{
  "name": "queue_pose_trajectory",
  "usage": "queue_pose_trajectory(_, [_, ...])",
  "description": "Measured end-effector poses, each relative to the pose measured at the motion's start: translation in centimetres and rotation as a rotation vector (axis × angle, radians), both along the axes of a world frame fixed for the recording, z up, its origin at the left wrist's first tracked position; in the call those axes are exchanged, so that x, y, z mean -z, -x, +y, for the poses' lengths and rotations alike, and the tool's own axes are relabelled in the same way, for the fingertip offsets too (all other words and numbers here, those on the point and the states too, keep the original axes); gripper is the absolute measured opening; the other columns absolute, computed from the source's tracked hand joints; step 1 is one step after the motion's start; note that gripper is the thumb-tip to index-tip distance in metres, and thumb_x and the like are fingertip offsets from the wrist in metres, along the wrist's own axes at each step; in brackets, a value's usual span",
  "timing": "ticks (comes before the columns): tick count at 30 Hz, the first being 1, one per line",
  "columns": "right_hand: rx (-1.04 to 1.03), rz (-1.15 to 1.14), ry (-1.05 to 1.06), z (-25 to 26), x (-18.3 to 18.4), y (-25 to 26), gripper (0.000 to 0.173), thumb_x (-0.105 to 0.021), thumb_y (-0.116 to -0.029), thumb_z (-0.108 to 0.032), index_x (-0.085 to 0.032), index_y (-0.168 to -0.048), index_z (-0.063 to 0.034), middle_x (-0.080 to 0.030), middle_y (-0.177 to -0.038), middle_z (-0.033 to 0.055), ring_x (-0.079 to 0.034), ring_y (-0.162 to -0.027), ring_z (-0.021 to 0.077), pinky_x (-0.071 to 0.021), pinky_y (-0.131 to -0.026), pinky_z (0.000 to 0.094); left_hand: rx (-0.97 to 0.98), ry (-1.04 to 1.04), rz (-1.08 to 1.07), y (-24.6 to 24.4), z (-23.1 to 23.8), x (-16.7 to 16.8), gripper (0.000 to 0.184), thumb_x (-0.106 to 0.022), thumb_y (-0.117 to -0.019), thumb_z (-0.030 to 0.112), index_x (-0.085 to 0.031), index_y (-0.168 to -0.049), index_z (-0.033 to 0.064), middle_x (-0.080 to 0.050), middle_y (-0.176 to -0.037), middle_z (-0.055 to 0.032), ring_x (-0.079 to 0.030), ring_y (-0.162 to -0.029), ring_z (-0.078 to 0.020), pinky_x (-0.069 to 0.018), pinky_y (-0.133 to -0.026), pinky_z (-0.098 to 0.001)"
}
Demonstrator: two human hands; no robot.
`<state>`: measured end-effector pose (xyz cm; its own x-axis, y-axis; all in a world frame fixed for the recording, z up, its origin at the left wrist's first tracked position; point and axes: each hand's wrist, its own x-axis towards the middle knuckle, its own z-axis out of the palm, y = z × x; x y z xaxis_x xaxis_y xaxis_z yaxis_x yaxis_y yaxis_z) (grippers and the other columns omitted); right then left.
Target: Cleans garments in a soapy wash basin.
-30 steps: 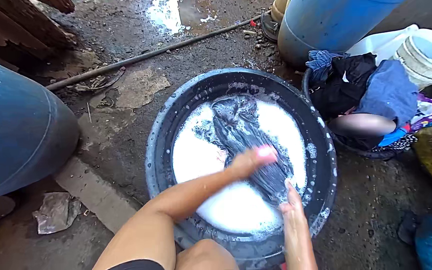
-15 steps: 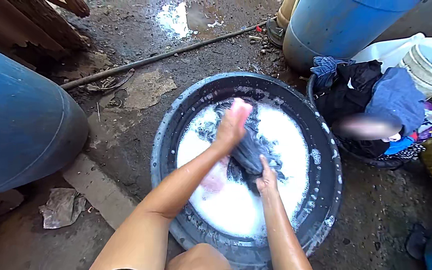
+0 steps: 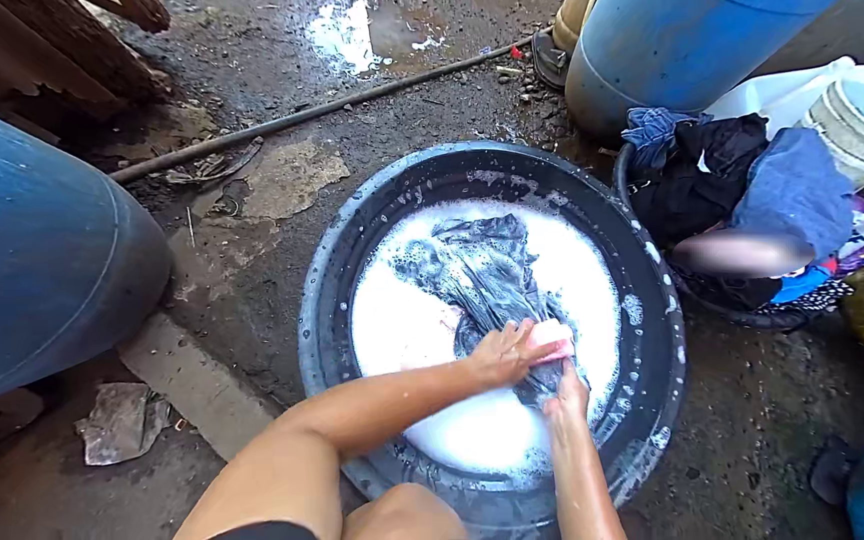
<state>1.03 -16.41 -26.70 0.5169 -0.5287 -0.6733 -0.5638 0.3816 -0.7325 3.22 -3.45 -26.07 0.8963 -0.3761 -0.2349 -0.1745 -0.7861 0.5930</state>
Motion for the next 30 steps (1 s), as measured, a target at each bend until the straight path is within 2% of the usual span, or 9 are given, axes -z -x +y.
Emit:
queue_pose_trajectory(3, [0.008,0.045,-0.060,-0.5,-0.9,0.5,0.043,-0.053,-0.1068,-0.027,-0.048,-0.141,-0.0018,-0.057,-0.134,0.0193,-0.059,-0.118,0.0265,-0.0508,-0.097,0.0462,-0.146,-0.078,-0.049,-5.9,5.3,0.6,0.055,-0.057,-0.1025,0.016,-0.042,-0.155,0.0092,-0.045,-0.153,-0.0295,-0.052,-0.133,-0.0491,-0.0468,-0.103,-0.0629])
queue_pose_trajectory(7, [0.023,0.045,-0.074,-0.6,-0.8,0.7,0.042,-0.053,-0.1068,-0.027,-0.048,-0.140,-0.0023,-0.058,-0.132,0.0194,-0.060,-0.116,0.0266,-0.0514,-0.096,0.0465,-0.447,-0.168,-0.113,-9.4,7.9,1.8,0.063,-0.062,-0.0972,0.017,-0.042,-0.156,0.0159,-0.035,-0.154,-0.0367,-0.045,-0.134,-0.0568,-0.0480,-0.096,-0.0683])
queue_pose_trajectory(9, [0.022,0.034,-0.079,-0.5,-0.5,0.7,0.043,-0.052,-0.1073,-0.029,-0.048,-0.140,-0.0017,-0.058,-0.132,0.0197,-0.060,-0.116,0.0270,-0.0517,-0.096,0.0470,-0.308,-0.077,-0.192,-4.7,3.2,2.0,0.060,-0.061,-0.0979,0.020,-0.044,-0.156,0.0167,-0.043,-0.152,-0.0312,-0.052,-0.131,-0.0498,-0.0521,-0.095,-0.0634])
queue_pose_trajectory(12, [0.033,0.043,-0.077,-0.9,-0.4,0.8,0.042,-0.049,-0.1080,-0.029,-0.048,-0.139,-0.0015,-0.060,-0.128,0.0195,-0.062,-0.112,0.0270,-0.0524,-0.092,0.0475,-0.012,-0.017,0.033,0.0,-1.3,-0.4,0.058,-0.055,-0.1012,0.016,-0.041,-0.158,0.0170,-0.039,-0.155,-0.0302,-0.049,-0.135,-0.0507,-0.0477,-0.097,-0.0652])
queue_pose_trajectory(15, [0.038,0.060,-0.102,-1.1,-0.9,1.1,0.042,-0.051,-0.1075,-0.027,-0.048,-0.140,-0.0015,-0.058,-0.133,0.0191,-0.060,-0.116,0.0269,-0.0515,-0.095,0.0471,-0.230,-0.112,0.025,-5.9,4.8,-0.1,0.054,-0.052,-0.1043,0.016,-0.039,-0.156,0.0055,-0.041,-0.154,-0.0321,-0.050,-0.133,-0.0522,-0.0470,-0.100,-0.0651])
queue_pose_trajectory(18, [0.037,0.061,-0.100,-0.9,-1.0,1.3,0.041,-0.052,-0.1069,-0.027,-0.049,-0.139,-0.0014,-0.058,-0.133,0.0192,-0.060,-0.117,0.0271,-0.0513,-0.096,0.0471,-0.457,-0.185,-0.076,-9.2,7.6,1.5,0.061,-0.061,-0.0975,0.014,-0.043,-0.155,0.0154,-0.036,-0.153,-0.0366,-0.046,-0.132,-0.0575,-0.0486,-0.094,-0.0683])
queue_pose_trajectory(20, [0.015,0.066,-0.102,-0.7,-0.6,1.3,0.042,-0.052,-0.1070,-0.027,-0.049,-0.140,-0.0012,-0.057,-0.134,0.0201,-0.060,-0.118,0.0284,-0.0512,-0.097,0.0484,-0.345,-0.103,-0.244,-5.3,3.7,2.8,0.056,-0.059,-0.0996,0.018,-0.046,-0.154,0.0156,-0.044,-0.152,-0.0310,-0.053,-0.130,-0.0516,-0.0524,-0.094,-0.0638])
queue_pose_trajectory(24, [-0.001,0.075,-0.090,-0.6,-0.3,1.7,0.042,-0.051,-0.1074,-0.028,-0.049,-0.139,-0.0007,-0.059,-0.129,0.0206,-0.061,-0.113,0.0282,-0.0519,-0.093,0.0483,0.024,-0.048,0.027,-2.5,-0.9,-0.3,0.057,-0.054,-0.1030,0.017,-0.039,-0.158,0.0145,-0.039,-0.157,-0.0289,-0.049,-0.135,-0.0505,-0.0472,-0.100,-0.0652])
queue_pose_trajectory(30, [-0.003,0.075,-0.110,-0.7,-0.7,1.7,0.043,-0.053,-0.1070,-0.028,-0.047,-0.141,-0.0013,-0.057,-0.133,0.0201,-0.060,-0.116,0.0275,-0.0511,-0.096,0.0467,-0.347,-0.192,-0.094,-10.8,5.2,1.6,0.060,-0.060,-0.0994,0.016,-0.042,-0.157,0.0182,-0.032,-0.157,-0.0349,-0.043,-0.136,-0.0568,-0.0477,-0.097,-0.0667])
